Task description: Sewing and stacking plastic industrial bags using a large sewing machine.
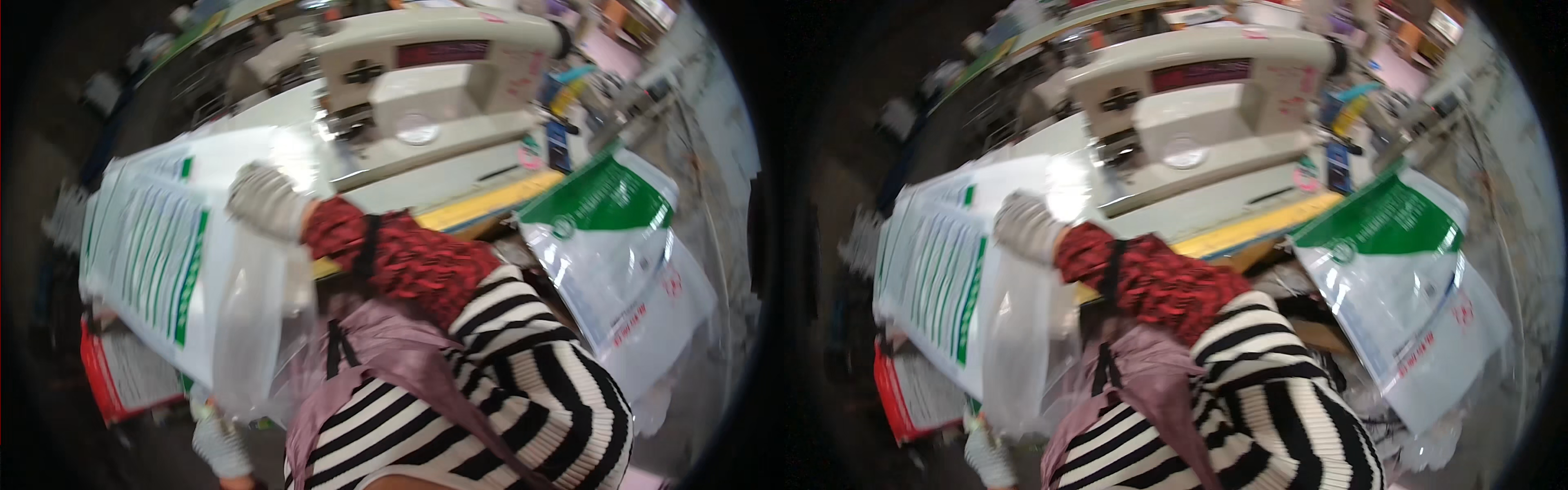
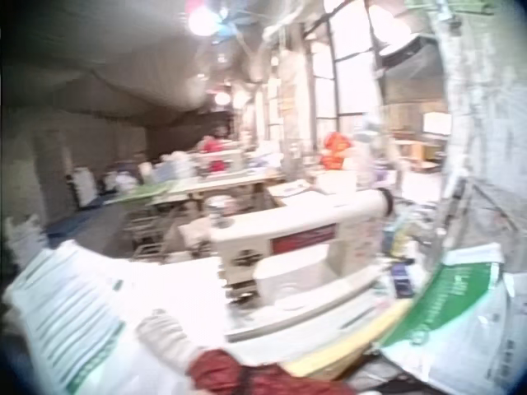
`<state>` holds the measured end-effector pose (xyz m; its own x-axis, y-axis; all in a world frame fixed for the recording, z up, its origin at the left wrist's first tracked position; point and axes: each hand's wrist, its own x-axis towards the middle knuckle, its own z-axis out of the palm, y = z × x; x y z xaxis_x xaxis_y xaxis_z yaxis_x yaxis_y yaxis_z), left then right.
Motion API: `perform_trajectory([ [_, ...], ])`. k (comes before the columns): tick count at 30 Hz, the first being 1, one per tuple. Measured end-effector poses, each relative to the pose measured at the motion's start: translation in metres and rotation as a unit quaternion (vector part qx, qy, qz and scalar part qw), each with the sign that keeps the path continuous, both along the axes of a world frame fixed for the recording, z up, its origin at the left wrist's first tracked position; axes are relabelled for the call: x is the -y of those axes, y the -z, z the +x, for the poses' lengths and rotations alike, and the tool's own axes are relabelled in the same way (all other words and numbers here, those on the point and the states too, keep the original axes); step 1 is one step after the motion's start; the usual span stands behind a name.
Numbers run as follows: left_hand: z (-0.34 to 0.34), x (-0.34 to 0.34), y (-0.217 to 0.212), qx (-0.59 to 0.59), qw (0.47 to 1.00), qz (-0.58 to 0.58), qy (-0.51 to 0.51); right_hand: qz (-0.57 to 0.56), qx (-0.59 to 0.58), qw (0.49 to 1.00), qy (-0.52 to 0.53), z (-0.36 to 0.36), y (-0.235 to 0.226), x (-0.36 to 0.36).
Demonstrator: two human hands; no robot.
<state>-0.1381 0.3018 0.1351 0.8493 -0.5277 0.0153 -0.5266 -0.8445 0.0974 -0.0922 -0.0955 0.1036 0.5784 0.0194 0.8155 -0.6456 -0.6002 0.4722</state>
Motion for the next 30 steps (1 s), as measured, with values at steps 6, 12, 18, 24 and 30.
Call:
perform_trajectory([
  [6,-0.007,0.080,-0.006,-0.096,0.918,-0.373,0.094,0.215,-0.026,0.911,-0.352,0.024,0.059,-0.053],
  [12,0.057,0.116,0.097,-0.151,0.988,-0.035,-0.026,0.396,-0.168,0.808,-0.401,-0.050,0.029,-0.061],
  [18,0.195,-0.062,0.225,0.483,0.849,0.212,0.030,0.393,-0.148,0.806,-0.417,-0.056,0.055,-0.056],
  [24,0.132,0.056,0.132,0.868,0.071,0.407,-0.274,0.389,-0.156,0.810,-0.410,-0.042,0.075,-0.071],
  [30,-0.016,0.208,0.026,0.760,-0.351,0.430,-0.338,0.405,-0.204,0.772,-0.446,-0.045,0.078,-0.070],
])
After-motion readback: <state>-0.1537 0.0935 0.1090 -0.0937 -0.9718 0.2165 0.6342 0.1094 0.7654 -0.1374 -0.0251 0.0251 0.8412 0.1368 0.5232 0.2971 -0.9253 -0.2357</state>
